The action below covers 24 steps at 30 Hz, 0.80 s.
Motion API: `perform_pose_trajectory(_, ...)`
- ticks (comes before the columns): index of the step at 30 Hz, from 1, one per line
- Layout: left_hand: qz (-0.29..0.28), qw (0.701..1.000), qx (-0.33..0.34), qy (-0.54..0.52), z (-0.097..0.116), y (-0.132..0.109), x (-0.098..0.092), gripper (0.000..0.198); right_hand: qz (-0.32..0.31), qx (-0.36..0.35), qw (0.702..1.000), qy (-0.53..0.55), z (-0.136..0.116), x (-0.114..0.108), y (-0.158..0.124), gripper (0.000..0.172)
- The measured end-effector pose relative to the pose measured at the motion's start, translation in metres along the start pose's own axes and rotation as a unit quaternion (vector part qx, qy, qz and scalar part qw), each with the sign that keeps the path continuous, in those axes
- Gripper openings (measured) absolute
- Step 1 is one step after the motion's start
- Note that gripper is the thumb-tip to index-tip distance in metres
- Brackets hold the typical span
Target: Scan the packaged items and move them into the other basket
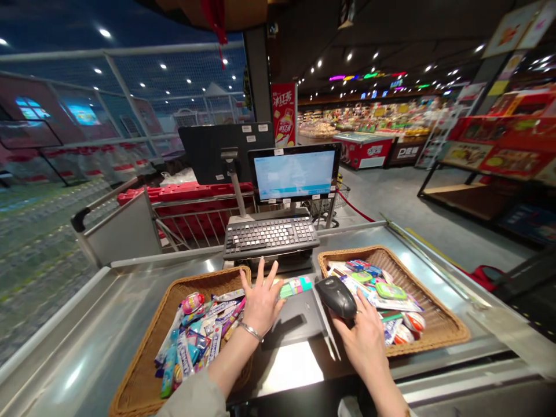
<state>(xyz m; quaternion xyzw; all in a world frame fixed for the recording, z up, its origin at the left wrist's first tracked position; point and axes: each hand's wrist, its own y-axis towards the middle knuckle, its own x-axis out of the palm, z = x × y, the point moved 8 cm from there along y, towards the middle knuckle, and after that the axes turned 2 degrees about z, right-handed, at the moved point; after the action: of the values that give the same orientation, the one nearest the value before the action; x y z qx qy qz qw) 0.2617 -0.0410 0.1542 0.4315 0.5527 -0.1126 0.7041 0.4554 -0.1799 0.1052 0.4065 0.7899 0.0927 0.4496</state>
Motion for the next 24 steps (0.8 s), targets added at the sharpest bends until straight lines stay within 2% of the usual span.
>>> perform_pose_trajectory(10, -0.014, 0.999, 0.034, -0.016, 0.03, 0.019, 0.01, 0.033, 0.018, 0.044, 0.998, -0.032, 0.018, -0.025, 0.005, 0.044)
perform_pose_trajectory(24, -0.005, 0.996, 0.072, -0.047, 0.066, 0.047, 0.025, 0.032, 0.044, 0.062, 0.994, -0.074, 0.06, -0.044, 0.011, 0.042)
